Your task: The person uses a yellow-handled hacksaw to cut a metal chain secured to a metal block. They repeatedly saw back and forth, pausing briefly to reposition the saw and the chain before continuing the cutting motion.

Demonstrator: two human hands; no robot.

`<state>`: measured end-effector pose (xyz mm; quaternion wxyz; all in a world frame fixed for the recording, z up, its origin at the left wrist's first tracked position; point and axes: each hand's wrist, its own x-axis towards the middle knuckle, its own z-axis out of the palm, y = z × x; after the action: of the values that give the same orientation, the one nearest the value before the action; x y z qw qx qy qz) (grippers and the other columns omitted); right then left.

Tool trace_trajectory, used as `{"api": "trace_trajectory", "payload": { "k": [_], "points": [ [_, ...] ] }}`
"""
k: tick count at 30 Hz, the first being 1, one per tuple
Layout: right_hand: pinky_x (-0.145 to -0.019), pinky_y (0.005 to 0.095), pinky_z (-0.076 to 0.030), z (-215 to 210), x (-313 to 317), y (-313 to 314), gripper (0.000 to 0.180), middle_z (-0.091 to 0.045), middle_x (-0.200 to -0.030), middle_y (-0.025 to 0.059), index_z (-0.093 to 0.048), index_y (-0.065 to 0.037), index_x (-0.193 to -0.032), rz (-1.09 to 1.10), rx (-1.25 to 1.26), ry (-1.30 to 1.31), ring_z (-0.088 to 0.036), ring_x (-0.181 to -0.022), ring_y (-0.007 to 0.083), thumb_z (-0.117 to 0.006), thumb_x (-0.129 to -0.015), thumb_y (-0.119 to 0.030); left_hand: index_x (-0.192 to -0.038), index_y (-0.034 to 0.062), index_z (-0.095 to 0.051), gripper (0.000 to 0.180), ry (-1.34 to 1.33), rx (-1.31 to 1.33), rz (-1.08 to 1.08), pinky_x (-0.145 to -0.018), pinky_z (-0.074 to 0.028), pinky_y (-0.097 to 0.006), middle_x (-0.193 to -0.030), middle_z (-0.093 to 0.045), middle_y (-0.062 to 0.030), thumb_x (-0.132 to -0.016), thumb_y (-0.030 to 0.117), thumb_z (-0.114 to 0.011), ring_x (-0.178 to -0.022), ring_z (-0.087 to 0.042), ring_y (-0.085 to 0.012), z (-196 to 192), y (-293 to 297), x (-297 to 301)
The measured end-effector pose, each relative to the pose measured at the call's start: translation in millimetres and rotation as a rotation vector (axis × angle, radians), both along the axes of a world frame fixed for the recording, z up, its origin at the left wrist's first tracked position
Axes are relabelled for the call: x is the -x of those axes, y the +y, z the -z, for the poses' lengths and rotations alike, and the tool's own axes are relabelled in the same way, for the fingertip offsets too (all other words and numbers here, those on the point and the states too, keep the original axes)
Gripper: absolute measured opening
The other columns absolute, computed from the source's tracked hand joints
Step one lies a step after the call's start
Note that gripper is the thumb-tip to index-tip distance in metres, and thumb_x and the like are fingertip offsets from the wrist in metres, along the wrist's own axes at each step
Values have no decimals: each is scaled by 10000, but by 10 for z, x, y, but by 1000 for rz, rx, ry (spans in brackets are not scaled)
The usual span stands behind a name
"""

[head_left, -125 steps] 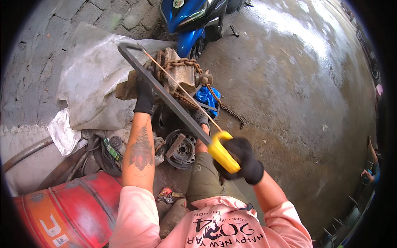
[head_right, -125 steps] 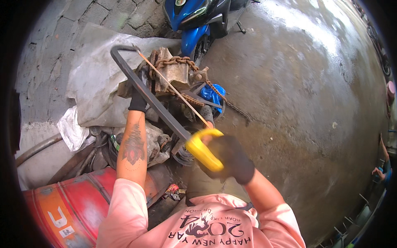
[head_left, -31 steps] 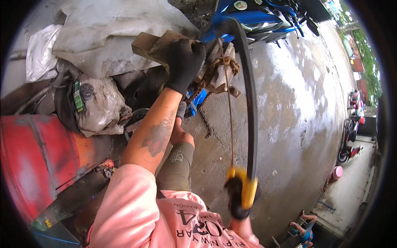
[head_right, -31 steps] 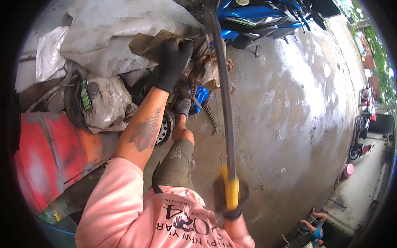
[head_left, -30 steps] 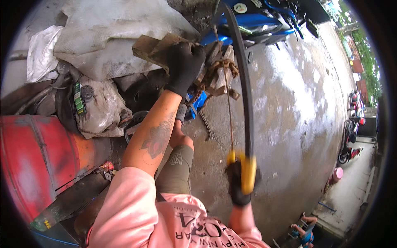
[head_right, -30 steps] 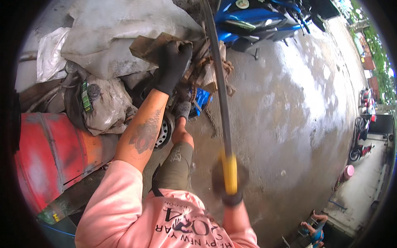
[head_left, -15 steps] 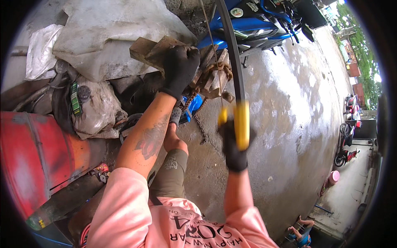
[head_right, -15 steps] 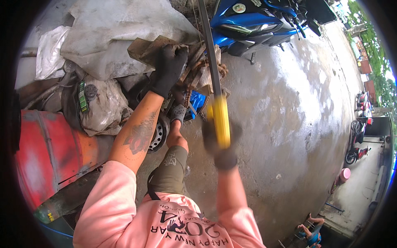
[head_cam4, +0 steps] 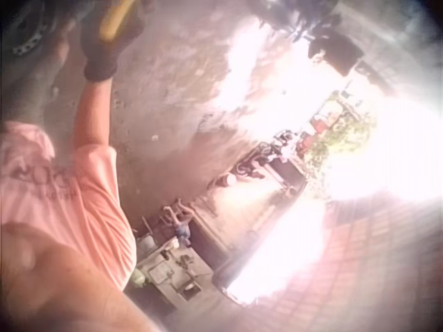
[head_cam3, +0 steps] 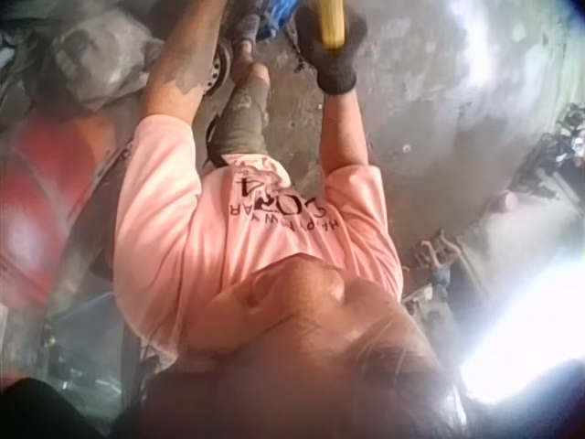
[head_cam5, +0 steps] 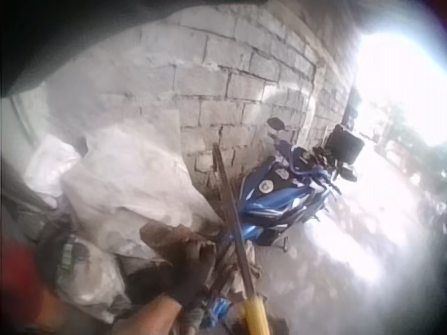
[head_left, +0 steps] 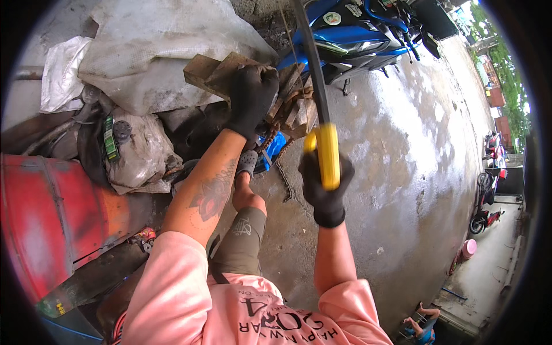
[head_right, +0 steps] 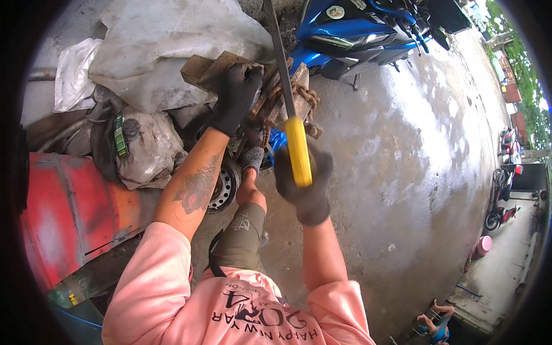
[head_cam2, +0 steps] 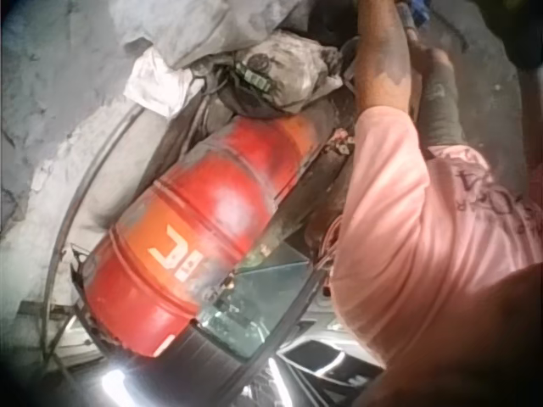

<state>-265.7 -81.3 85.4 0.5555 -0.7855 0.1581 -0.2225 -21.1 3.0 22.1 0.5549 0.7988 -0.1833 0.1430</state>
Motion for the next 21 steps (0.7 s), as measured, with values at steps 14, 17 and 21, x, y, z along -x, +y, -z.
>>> {"api": "trace_trajectory", "payload": {
  "k": [14, 17, 21],
  "points": [
    [-662, 316, -512, 122, 19, -217, 122, -670, -885, 34, -684, -76, -1001, -99, -233, 63, -645, -733, 177, -703, -892, -128, -725, -18, -699, 321, 46, -30, 5, -651, -525, -482, -706, -665, -251, -862, 265, -637, -717, -701, -412, 38, 26, -64],
    [-594, 282, -478, 301, 72, -137, 100, -665, -837, 31, -703, -74, -990, -109, 104, -58, -641, -678, 170, -680, -901, -114, -720, -14, -698, 315, 40, -18, -55, -649, -522, -487, -696, -660, -248, -859, 263, -643, -705, -693, -417, -1, 68, -21],
    [-636, 266, -556, 122, 1372, 311, 365, -701, -880, 86, -674, 39, -1190, 99, -38, 175, -677, -763, 134, -642, -941, -226, -724, -5, -703, 302, -94, -53, -92, -650, -522, -486, -714, -672, -245, -859, 258, -641, -699, -690, -417, 115, 112, -103]
  ]
}}
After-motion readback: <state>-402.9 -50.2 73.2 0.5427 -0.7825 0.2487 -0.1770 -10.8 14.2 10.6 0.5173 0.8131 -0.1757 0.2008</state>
